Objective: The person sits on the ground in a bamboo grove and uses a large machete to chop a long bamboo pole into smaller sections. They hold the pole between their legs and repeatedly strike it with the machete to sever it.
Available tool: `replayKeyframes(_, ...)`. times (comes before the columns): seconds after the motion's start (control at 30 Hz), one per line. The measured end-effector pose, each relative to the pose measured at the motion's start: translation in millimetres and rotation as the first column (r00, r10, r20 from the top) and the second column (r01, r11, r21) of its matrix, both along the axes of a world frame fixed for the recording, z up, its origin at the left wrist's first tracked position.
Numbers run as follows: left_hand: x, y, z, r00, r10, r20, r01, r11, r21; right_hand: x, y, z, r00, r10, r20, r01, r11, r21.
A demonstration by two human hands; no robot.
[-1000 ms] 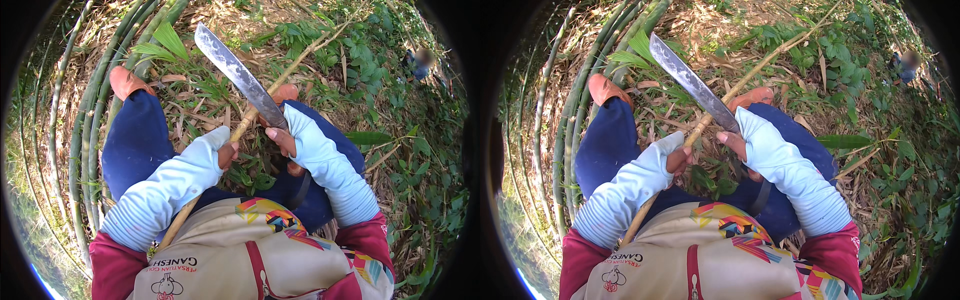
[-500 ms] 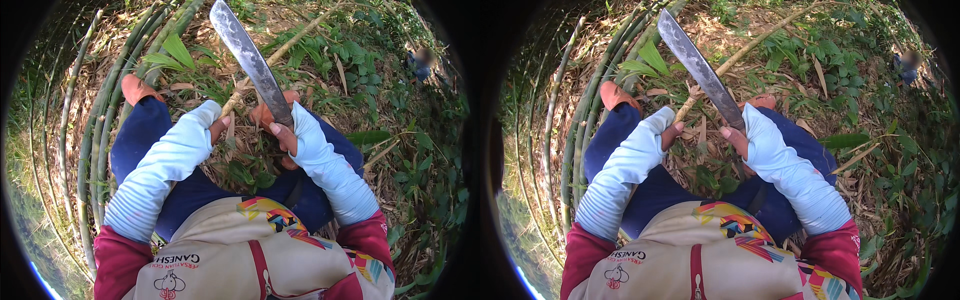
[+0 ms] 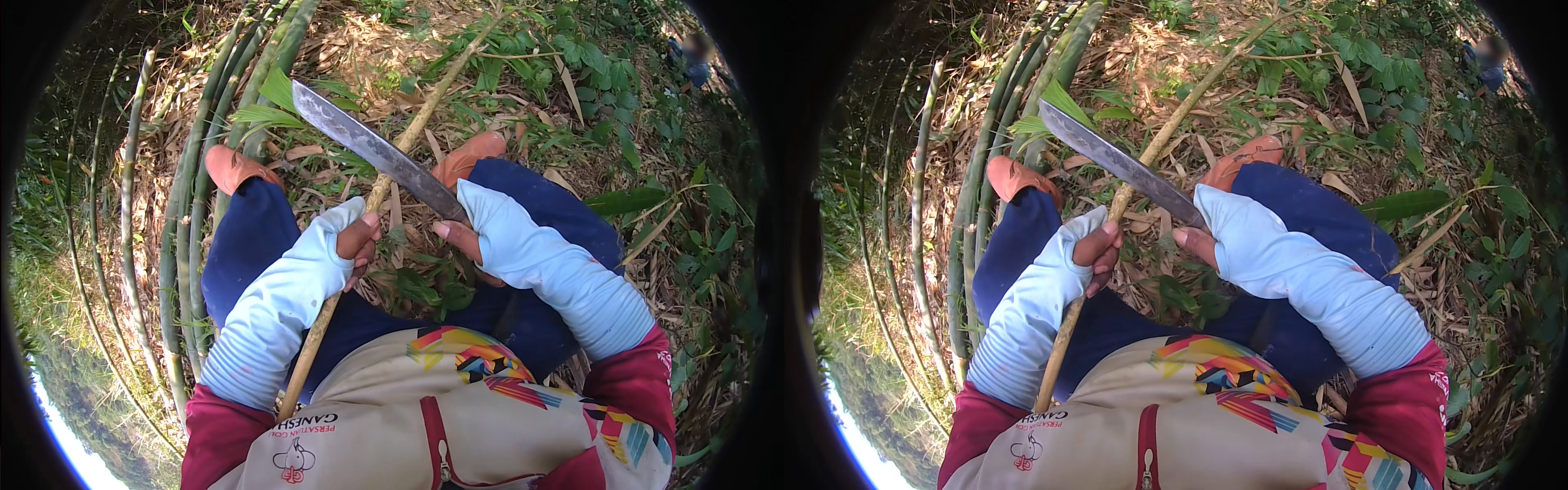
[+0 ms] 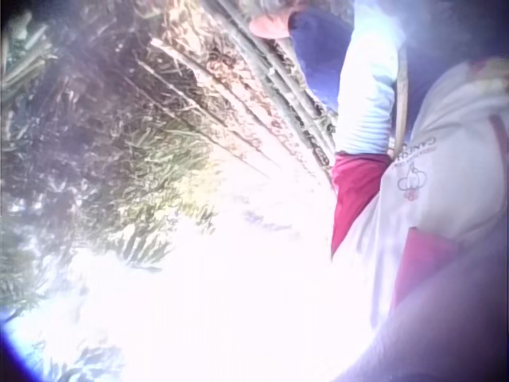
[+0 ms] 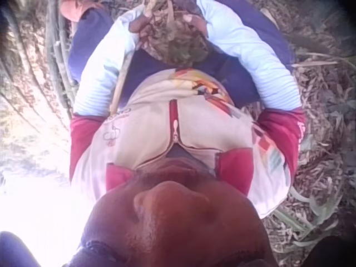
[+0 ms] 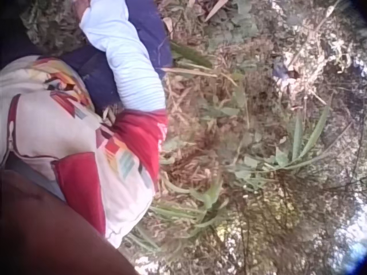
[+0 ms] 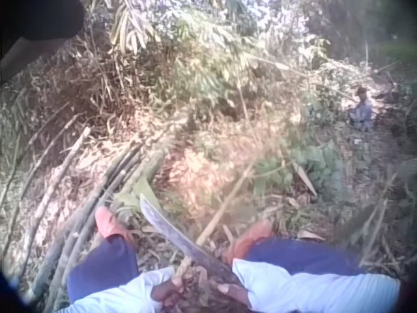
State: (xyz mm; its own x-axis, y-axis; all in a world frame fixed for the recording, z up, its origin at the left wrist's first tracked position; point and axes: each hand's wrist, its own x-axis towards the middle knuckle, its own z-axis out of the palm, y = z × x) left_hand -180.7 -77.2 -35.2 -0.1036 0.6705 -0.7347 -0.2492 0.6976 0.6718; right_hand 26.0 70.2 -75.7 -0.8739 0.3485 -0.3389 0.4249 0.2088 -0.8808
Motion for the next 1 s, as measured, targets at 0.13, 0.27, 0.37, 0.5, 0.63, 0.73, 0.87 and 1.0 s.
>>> replayKeyframes(0.13, -0.7, 0.0, 2.7, 0.999, -0.020, 0.038, 0.019, 1.000, 0.021, -5.7, 2.5, 25.5, 0.993, -0.004, 0.117, 0.022, 0.988, -0.152)
replayKeyframes(0.27, -1.1, 1.3, 9.5, 0.997, -0.013, 0.072, 0.012, 1.000, 0.015, -5.5, 2.2, 24.7, 0.994, 0.011, 0.111, 0.002, 0.993, -0.118)
replayKeyframes(0.37, -1.9, 0.8, 12.8, 0.995, -0.007, 0.099, 0.006, 1.000, 0.014, -2.6, -0.1, 15.1, 0.999, 0.012, 0.031, -0.010, 0.997, -0.078)
replayKeyframes(0.5, -3.1, -1.7, 15.6, 0.986, 0.020, 0.163, -0.025, 0.999, 0.024, -3.5, 0.6, 12.2, 0.998, 0.056, -0.025, -0.056, 0.998, 0.002)
replayKeyframes(0.63, -4.9, -3.9, 19.2, 0.952, 0.065, 0.299, -0.078, 0.996, 0.032, -6.2, -4.8, 10.7, 0.998, 0.031, -0.049, -0.028, 0.997, 0.075)
replayKeyframes(0.73, -4.8, -6.0, 20.1, 0.943, 0.023, 0.331, -0.042, 0.998, 0.048, -7.4, -6.7, 12.7, 0.998, 0.037, 0.045, -0.042, 0.992, 0.121)
replayKeyframes(0.87, 5.9, -3.7, 28.4, 0.967, -0.004, 0.254, 0.001, 1.000, 0.011, -1.4, -13.9, 11.1, 0.996, 0.011, 0.092, -0.028, 0.982, 0.189)
replayKeyframes(1.0, 8.8, -0.3, 33.2, 0.978, -0.047, 0.205, 0.050, 0.999, -0.010, -1.1, -16.6, 7.2, 0.992, 0.006, 0.122, -0.035, 0.970, 0.240)
